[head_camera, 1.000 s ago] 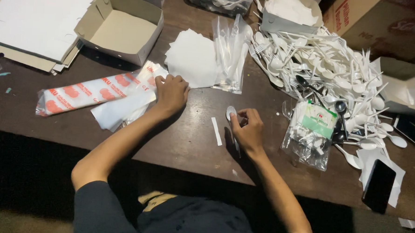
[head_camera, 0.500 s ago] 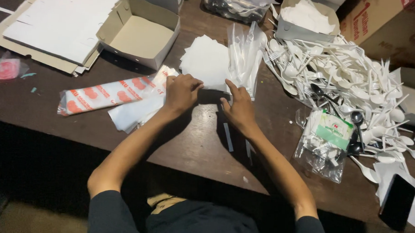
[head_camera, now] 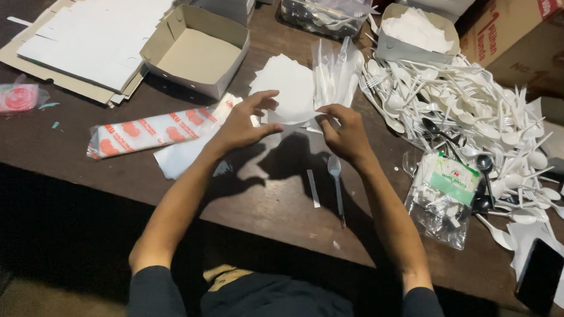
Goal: Wrapping plastic spoons in napkins and placing them into plastic bags
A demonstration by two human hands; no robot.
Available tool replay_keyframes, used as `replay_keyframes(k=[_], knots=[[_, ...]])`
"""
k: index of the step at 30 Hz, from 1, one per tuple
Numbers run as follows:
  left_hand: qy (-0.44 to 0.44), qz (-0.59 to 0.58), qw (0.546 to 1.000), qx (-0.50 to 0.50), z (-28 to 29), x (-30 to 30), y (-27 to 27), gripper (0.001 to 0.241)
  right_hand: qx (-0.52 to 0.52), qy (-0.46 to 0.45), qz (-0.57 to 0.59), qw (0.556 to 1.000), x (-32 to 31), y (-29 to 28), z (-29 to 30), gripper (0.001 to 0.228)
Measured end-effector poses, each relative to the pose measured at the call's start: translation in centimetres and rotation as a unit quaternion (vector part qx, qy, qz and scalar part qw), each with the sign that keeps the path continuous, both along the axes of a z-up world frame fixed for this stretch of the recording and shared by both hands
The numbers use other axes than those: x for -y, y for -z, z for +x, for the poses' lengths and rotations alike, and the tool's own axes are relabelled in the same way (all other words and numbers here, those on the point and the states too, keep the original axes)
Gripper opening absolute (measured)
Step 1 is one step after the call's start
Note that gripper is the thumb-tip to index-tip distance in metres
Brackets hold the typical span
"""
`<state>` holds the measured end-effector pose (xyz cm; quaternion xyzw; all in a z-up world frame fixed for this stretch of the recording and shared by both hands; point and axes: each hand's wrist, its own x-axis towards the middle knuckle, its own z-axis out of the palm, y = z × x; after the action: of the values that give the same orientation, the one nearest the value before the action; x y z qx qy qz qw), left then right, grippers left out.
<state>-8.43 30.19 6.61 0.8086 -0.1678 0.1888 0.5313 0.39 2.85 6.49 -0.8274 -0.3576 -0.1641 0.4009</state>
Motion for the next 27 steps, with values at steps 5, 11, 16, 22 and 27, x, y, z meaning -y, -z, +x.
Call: replay_keyframes(k=[5,11,16,22,27], knots=[[0.099,-0.084,0.987,-0.09,-0.4,2.7,1.2,0.079,-0.016,-0.002,0.068,0.998,2.4,-4.6,-3.1,0.016],[0.175,-0.073,0.972,-0.136,-2.1,8.6,0.4,0.104,-0.03,0.071,0.065,0.995,5.8,-5.6,-3.8,0.02],[0.067,-0.031,0.997,-0.033,0.1,14.7,4.2,0.077,-0.077,0.083,0.068,0.991,9.1,-7.1,-4.9,0.03],[0.001,-0.073,0.996,-0.056,1.3,17.2,3.6,0.026,-0.123,0.081,0.052,0.988,13.8,-9.0,-6.7,0.042],[-0.004,-0.019,0.993,-0.117,2.1,19.2,4.1,0.021,-0.174,0.151,-0.018,0.973,17.0,-5.8,-7.1,0.05]])
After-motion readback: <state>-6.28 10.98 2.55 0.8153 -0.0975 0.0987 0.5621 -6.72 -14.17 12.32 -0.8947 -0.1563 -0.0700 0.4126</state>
